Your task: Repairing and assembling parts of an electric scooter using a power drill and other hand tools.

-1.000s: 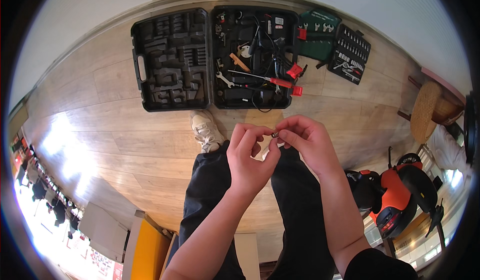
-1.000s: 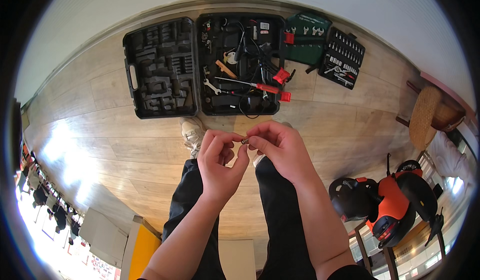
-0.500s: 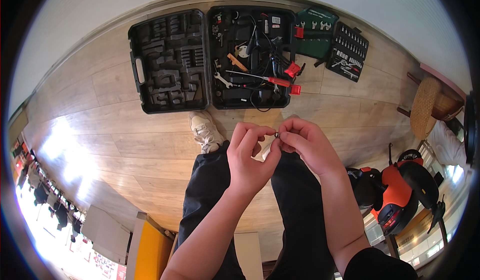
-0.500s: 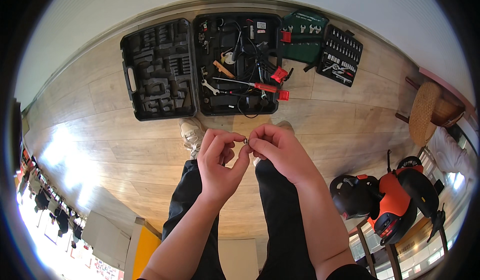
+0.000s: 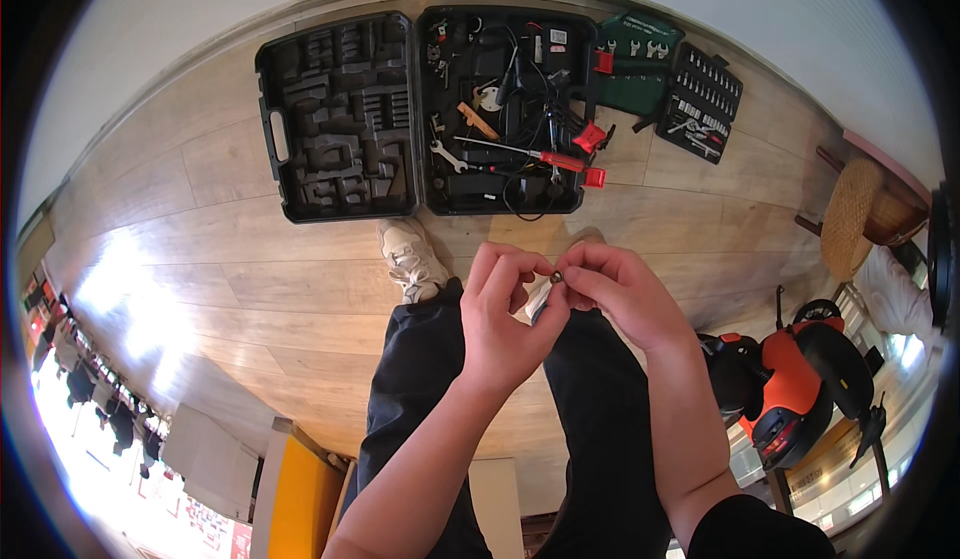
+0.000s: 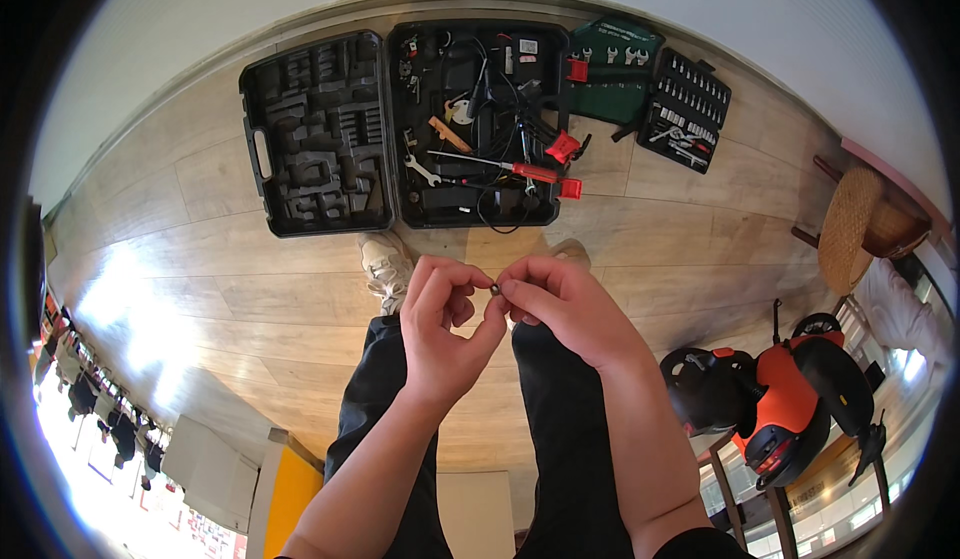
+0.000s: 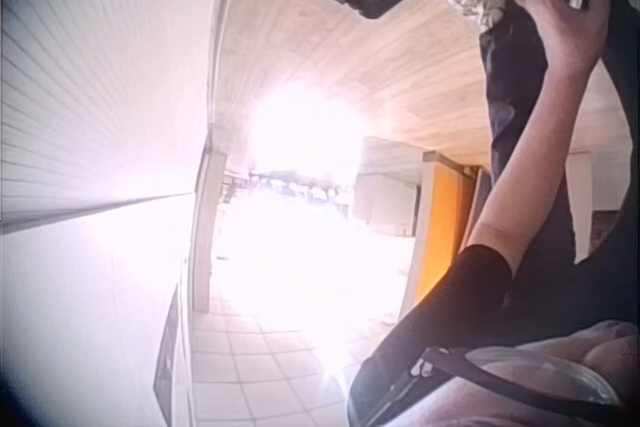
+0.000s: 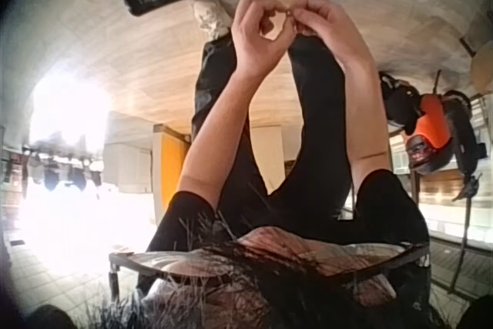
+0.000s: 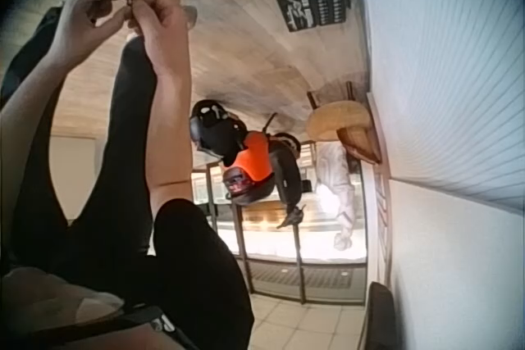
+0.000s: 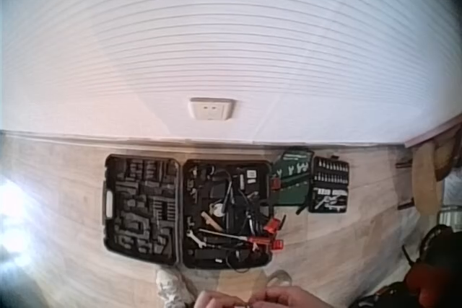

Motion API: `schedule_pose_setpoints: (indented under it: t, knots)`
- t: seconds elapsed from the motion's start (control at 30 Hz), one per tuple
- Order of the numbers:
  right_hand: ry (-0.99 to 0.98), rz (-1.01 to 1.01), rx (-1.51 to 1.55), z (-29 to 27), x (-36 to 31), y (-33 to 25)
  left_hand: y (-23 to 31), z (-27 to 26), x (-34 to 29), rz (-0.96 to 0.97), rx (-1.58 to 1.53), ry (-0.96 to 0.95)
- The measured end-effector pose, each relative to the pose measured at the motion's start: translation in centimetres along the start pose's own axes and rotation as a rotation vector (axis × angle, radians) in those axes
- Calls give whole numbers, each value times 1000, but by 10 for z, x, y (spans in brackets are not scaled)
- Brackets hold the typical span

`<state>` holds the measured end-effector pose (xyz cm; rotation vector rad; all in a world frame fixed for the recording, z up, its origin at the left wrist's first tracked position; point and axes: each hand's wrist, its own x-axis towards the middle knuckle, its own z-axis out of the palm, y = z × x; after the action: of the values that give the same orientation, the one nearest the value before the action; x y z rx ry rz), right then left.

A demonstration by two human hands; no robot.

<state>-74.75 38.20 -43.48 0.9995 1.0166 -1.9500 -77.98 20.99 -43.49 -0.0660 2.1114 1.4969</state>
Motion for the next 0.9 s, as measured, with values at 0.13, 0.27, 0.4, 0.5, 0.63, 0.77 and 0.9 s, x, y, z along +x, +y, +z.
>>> schedule_pose_setpoints:
  t: [0.13, 0.27, 0.4, 0.5, 0.63, 0.77, 0.9]
  knots:
    - [11, 9, 42, 0, 1, -1, 0, 1, 1, -10, -10, -10]
    - [11, -60, -79, -5, 3, 2, -1, 2, 2, 31, 12, -38]
    - [-7, -86, -228, -9, 1, 1, 0, 5, 0, -4, -25, -70]
    - [-41, -91, -264, -10, -1, -1, -1, 5, -2, -12, -28, -75]
    - [-35, -64, -108, -10, -6, -2, -4, 7, -3, -18, -38, -77]
    - [-15, -81, -132, -10, -7, -2, -2, 8, -4, -52, -47, -90]
    - [-51, -69, -155, -18, -3, 4, -1, 9, -4, -56, -35, -103]
